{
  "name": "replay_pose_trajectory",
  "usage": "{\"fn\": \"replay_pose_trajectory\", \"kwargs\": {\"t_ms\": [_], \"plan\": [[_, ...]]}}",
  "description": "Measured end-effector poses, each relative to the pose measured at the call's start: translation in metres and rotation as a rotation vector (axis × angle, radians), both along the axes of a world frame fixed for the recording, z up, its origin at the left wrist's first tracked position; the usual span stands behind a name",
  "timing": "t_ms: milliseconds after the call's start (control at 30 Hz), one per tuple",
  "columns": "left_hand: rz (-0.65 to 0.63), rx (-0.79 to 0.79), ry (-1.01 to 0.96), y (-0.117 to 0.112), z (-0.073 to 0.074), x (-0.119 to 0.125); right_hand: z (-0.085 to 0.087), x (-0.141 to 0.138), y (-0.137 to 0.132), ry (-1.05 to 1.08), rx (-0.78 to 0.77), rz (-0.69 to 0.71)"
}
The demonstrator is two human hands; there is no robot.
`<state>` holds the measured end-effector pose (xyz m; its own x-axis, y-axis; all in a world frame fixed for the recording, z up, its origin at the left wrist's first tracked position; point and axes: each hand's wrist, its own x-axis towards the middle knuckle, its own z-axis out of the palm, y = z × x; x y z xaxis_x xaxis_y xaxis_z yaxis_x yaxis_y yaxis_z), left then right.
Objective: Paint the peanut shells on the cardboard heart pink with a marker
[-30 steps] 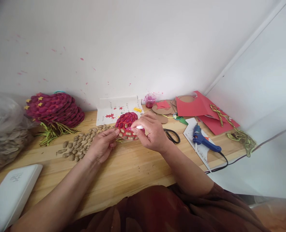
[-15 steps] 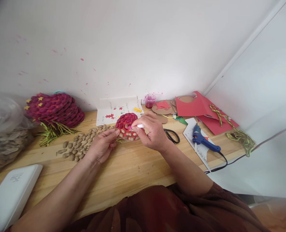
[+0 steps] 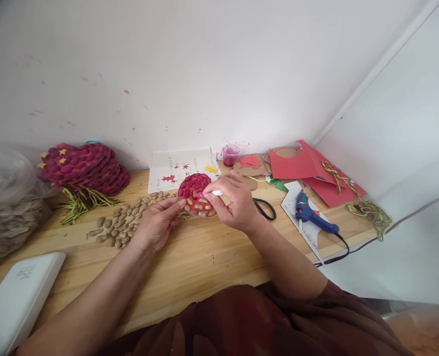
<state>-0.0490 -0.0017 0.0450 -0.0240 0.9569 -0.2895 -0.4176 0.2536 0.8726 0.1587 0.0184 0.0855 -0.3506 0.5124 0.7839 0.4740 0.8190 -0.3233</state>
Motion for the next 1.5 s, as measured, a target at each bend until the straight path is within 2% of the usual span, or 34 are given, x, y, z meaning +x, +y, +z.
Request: {"fn": "replay_pose_trajectory", "kwargs": {"t_ms": [100, 300, 500, 800, 900, 1067, 1167, 1500], "plan": [[-0.008, 0.008, 0.007, 0.000, 0.000, 0.000, -0.001, 0.000, 0.001, -0.017, -0.020, 0.029], [-0.009, 0.019, 0.031, 0.000, -0.002, 0.000, -0.001, 0.000, 0.001, -0.003, -0.007, -0.004], [-0.014, 0.115, 0.126, -0.001, -0.005, -0.001, -0.002, 0.000, 0.002, -0.016, -0.011, 0.024], [-0.021, 0.144, 0.155, 0.000, -0.006, -0.001, -0.002, 0.002, 0.002, -0.029, -0.016, 0.032], [-0.035, 0.173, 0.197, 0.001, -0.009, -0.002, -0.003, 0.002, 0.003, -0.010, -0.009, -0.004], [-0.058, 0.252, 0.318, 0.002, -0.017, -0.006, -0.002, 0.002, 0.004, 0.004, -0.027, 0.042], [-0.065, 0.301, 0.385, 0.003, -0.020, -0.008, -0.002, 0.002, 0.005, -0.006, -0.024, 0.018], [-0.075, 0.358, 0.556, 0.001, -0.010, -0.006, -0.004, 0.004, 0.007, 0.000, -0.053, 0.007]]}}
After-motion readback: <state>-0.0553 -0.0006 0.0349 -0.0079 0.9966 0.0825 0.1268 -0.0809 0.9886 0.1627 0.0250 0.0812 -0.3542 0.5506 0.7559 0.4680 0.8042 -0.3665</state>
